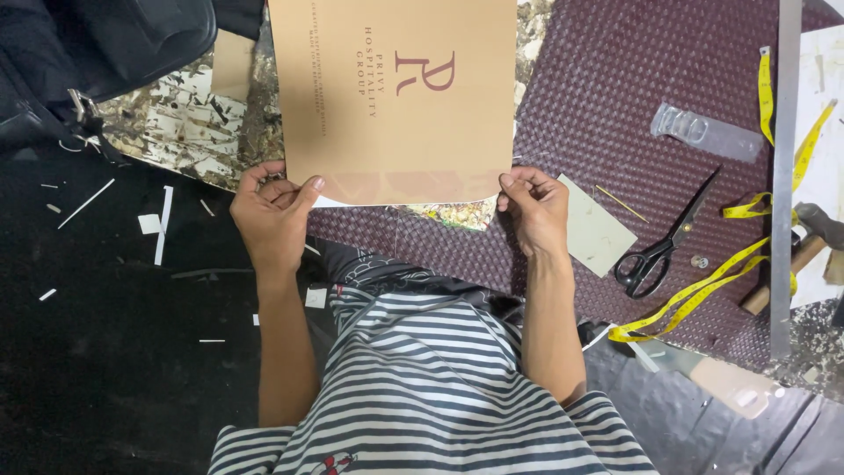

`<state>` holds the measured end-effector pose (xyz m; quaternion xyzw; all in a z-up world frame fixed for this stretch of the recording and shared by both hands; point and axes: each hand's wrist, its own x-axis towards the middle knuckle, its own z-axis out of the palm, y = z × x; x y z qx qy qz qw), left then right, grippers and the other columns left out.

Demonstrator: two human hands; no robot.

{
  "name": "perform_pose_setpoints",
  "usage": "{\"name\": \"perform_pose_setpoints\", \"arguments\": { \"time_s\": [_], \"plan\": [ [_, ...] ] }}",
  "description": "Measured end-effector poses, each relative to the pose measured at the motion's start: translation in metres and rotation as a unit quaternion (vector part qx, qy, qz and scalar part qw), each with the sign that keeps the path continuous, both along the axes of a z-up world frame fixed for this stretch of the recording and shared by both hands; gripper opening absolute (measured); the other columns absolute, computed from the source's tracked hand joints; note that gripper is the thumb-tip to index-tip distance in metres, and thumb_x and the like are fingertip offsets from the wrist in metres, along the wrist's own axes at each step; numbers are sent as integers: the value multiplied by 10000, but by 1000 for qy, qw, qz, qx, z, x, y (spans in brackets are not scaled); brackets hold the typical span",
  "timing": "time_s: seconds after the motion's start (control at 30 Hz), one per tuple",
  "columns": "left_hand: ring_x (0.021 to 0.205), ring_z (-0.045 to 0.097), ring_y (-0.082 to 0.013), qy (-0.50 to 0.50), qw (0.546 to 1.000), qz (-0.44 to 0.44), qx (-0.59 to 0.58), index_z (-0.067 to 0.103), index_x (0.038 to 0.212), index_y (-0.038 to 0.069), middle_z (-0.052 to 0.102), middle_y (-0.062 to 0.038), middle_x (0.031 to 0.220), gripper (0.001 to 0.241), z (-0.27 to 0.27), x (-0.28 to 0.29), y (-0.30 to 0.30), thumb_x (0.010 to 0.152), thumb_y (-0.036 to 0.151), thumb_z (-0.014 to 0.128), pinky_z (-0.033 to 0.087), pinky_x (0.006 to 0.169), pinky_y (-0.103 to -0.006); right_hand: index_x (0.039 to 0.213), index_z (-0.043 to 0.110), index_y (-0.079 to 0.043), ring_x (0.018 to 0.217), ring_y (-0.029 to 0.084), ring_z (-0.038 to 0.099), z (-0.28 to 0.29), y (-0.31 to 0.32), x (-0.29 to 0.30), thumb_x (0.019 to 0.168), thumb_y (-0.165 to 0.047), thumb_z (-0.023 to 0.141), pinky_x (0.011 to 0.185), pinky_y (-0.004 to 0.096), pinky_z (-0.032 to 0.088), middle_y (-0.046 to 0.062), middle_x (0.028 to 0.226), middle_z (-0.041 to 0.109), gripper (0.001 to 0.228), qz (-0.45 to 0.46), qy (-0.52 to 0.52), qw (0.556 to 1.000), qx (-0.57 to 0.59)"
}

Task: Cutting a paper template using scissors and aligning it with a leather component on a workbench

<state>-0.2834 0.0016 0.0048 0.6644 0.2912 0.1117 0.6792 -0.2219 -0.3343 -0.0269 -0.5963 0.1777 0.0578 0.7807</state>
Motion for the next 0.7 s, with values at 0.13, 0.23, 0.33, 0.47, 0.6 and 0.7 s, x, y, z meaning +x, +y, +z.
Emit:
{"name": "perform_pose_setpoints", "arguments": {
  "time_s": [0.13,0.23,0.33,0.47,0.6,0.7],
  "plan": [
    [722,728,-145,-2,1000,0,3,547,1238,10,670,-131,847,582,1,0,0,823,128,937,615,690,-256,924,684,68,553,159,684,-1,0,0,879,5,770,525,237,610,108,675,658,115,-1,0,1000,2],
    [721,728,-145,-3,1000,0,4,545,1240,5,670,-135,845,582,0,0,0,826,125,936,617,690,-257,927,686,65,557,160,688,-1,0,0,875,4,776,531,240,617,108,679,663,120,1,2,1000,3],
    [723,729,-145,-4,1000,3,1,548,1239,5,669,-136,844,577,0,0,0,824,118,933,617,688,-256,932,689,64,560,159,691,-2,-1,2,871,-2,782,536,238,623,107,683,667,129,2,5,1000,5],
    [727,730,-154,-12,1000,6,-7,558,1237,19,671,-145,854,562,-2,1,-1,826,105,932,620,682,-269,934,689,67,560,156,691,-4,-3,1,868,-5,785,537,235,625,109,683,669,137,0,11,1000,11],
    [735,730,-160,-14,1000,1,-5,552,1243,11,666,-134,852,567,-4,-1,1,831,86,934,616,706,-265,933,694,72,552,159,693,0,-2,2,865,-6,784,530,237,626,114,681,668,137,-4,13,1000,6],
    [735,725,-156,-12,1000,-5,-2,555,1243,31,666,-136,855,558,-5,-1,2,839,85,936,615,695,-265,936,693,84,550,162,694,8,0,4,854,-1,787,526,244,627,123,690,674,151,-4,14,1000,11]
  ]
}}
